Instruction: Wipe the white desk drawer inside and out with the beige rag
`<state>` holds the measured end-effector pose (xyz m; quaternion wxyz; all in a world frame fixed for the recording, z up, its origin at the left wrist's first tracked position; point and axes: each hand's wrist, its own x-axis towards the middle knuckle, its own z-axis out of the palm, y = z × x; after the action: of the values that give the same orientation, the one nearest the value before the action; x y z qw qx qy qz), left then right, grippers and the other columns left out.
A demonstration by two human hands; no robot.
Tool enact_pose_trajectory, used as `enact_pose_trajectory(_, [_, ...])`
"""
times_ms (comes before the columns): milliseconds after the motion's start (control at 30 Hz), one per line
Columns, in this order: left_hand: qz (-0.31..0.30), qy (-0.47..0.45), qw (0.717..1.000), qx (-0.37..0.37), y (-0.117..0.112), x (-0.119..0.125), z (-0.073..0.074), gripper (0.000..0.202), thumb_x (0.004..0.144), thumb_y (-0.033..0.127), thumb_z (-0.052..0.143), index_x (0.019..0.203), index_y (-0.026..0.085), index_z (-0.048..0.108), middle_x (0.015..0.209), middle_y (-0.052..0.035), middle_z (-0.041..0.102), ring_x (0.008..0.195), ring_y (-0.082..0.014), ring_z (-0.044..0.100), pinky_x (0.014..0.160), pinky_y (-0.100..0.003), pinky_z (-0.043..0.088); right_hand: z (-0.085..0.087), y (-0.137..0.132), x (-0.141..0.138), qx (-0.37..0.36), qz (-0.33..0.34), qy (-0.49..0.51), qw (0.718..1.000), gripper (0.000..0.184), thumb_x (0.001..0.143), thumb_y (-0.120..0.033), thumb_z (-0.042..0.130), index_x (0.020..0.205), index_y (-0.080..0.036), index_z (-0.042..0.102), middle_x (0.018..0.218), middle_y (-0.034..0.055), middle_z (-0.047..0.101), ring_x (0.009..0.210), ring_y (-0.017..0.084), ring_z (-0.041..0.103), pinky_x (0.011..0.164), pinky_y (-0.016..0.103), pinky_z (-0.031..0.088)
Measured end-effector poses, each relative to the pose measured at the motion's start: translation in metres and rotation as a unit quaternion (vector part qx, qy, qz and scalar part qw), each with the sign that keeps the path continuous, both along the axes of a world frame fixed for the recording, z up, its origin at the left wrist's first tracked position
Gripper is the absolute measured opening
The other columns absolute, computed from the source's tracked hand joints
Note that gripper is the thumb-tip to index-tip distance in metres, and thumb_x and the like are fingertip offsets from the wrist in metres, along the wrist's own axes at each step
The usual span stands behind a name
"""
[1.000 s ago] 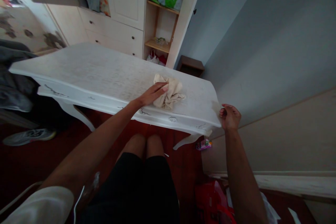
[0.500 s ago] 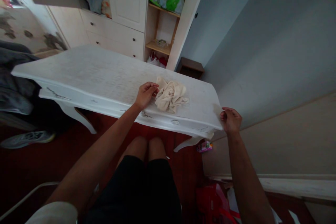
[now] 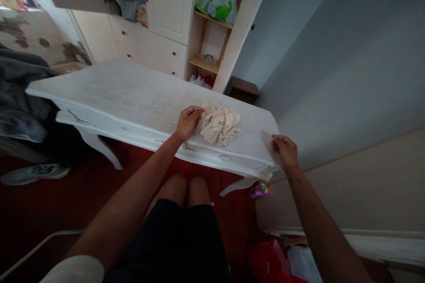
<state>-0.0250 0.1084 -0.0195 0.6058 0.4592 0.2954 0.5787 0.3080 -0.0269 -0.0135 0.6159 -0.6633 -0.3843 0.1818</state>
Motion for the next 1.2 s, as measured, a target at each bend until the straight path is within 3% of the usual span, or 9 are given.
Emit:
enact_pose_trajectory(133, [-0.014, -0.004, 1.000, -0.018, -0.002, -0.001, 0.002, 0.024, 0.067, 0.034, 0.065, 0.084, 0.017, 0.061, 0.040, 0.0106, 0.036, 0.033, -0.0040, 0.021, 0.035, -0.018, 0.013, 0.028, 0.015, -0.070, 0.047, 0.131, -0.196, 0.971, 0.052, 0.075, -0.049, 0.071, 0.118, -0.021, 0.060, 0.110, 0.0088, 0.064, 0.091, 0.018, 0.063, 0.072, 0.030, 0.054])
enact_pose_trajectory(267, [-0.009, -0.002, 1.000, -0.005, -0.004, -0.001, 0.002, 0.024, 0.067, 0.035, 0.066, 0.083, 0.017, 0.061, 0.039, 0.0109, 0.034, 0.032, -0.0044, 0.021, 0.034, -0.019, 0.013, 0.055, 0.045, -0.137, 0.017, 0.301, -0.463, 0.833, 0.090, 0.068, -0.057, 0.078, 0.145, -0.025, 0.043, 0.156, 0.0122, 0.028, 0.141, 0.033, 0.031, 0.108, 0.050, 0.038])
enact_pose_trajectory(367, [0.002, 0.002, 1.000, -0.005, -0.003, -0.001, 0.001, 0.024, 0.069, 0.034, 0.065, 0.084, 0.016, 0.062, 0.040, 0.0102, 0.037, 0.032, -0.0042, 0.022, 0.035, -0.019, 0.014, 0.059, 0.079, -0.158, -0.110, 0.360, -0.574, 0.727, 0.101, 0.062, -0.061, 0.081, 0.148, -0.024, 0.042, 0.157, 0.0139, 0.027, 0.145, 0.042, 0.019, 0.113, 0.060, 0.025])
enact_pose_trajectory(500, [0.019, 0.009, 1.000, -0.006, -0.001, -0.001, -0.001, 0.023, 0.069, 0.033, 0.063, 0.084, 0.016, 0.062, 0.041, 0.0093, 0.040, 0.032, -0.0040, 0.025, 0.035, -0.019, 0.015, 0.056, 0.110, -0.155, -0.185, 0.390, -0.591, 0.682, 0.085, 0.069, -0.058, 0.075, 0.141, -0.023, 0.047, 0.142, 0.0134, 0.048, 0.127, 0.034, 0.049, 0.103, 0.046, 0.041])
enact_pose_trajectory(733, [0.033, 0.009, 0.999, 0.012, -0.002, -0.001, -0.004, 0.021, 0.069, 0.032, 0.062, 0.083, 0.016, 0.063, 0.042, 0.0087, 0.039, 0.034, -0.0041, 0.025, 0.036, -0.019, 0.015, 0.057, 0.100, -0.138, -0.187, 0.253, -0.648, 0.694, 0.051, 0.069, -0.044, 0.070, 0.113, -0.021, 0.058, 0.116, 0.0093, 0.062, 0.094, 0.030, 0.062, 0.072, 0.036, 0.046])
enact_pose_trajectory(967, [0.073, 0.025, 0.996, 0.052, -0.015, -0.006, -0.001, 0.018, 0.074, 0.031, 0.062, 0.085, 0.017, 0.064, 0.049, 0.0069, 0.041, 0.039, -0.0048, 0.032, 0.039, -0.019, 0.021, 0.022, 0.082, -0.066, -0.108, 0.125, -0.538, 0.827, 0.050, 0.069, -0.039, 0.066, 0.114, -0.020, 0.055, 0.117, 0.0101, 0.059, 0.098, 0.030, 0.058, 0.077, 0.038, 0.045])
enact_pose_trajectory(1067, [0.124, 0.070, 0.984, 0.104, -0.045, -0.013, -0.021, 0.019, 0.080, 0.034, 0.060, 0.087, 0.018, 0.067, 0.052, 0.0047, 0.045, 0.045, -0.0072, 0.041, 0.044, -0.020, 0.029, 0.005, 0.073, -0.041, -0.032, 0.122, -0.437, 0.891, 0.048, 0.067, -0.035, 0.066, 0.110, -0.020, 0.052, 0.109, 0.0081, 0.058, 0.093, 0.026, 0.057, 0.080, 0.037, 0.045])
enact_pose_trajectory(1133, [0.243, 0.104, 0.957, 0.123, -0.075, -0.016, -0.046, 0.019, 0.081, 0.033, 0.058, 0.090, 0.020, 0.068, 0.059, 0.0028, 0.051, 0.050, -0.0084, 0.045, 0.048, -0.021, 0.034, -0.005, 0.070, -0.032, 0.007, 0.136, -0.366, 0.921, 0.047, 0.067, -0.032, 0.064, 0.111, -0.020, 0.049, 0.102, 0.0055, 0.058, 0.087, 0.023, 0.056, 0.079, 0.036, 0.045])
enact_pose_trajectory(1200, [0.270, 0.165, 0.941, 0.122, -0.108, -0.016, -0.075, 0.018, 0.079, 0.033, 0.058, 0.084, 0.020, 0.069, 0.063, 0.0004, 0.059, 0.053, -0.0097, 0.050, 0.051, -0.021, 0.038, -0.014, 0.071, -0.029, 0.037, 0.145, -0.313, 0.938, 0.048, 0.068, -0.028, 0.061, 0.112, -0.020, 0.046, 0.098, 0.0042, 0.056, 0.084, 0.022, 0.055, 0.077, 0.035, 0.045])
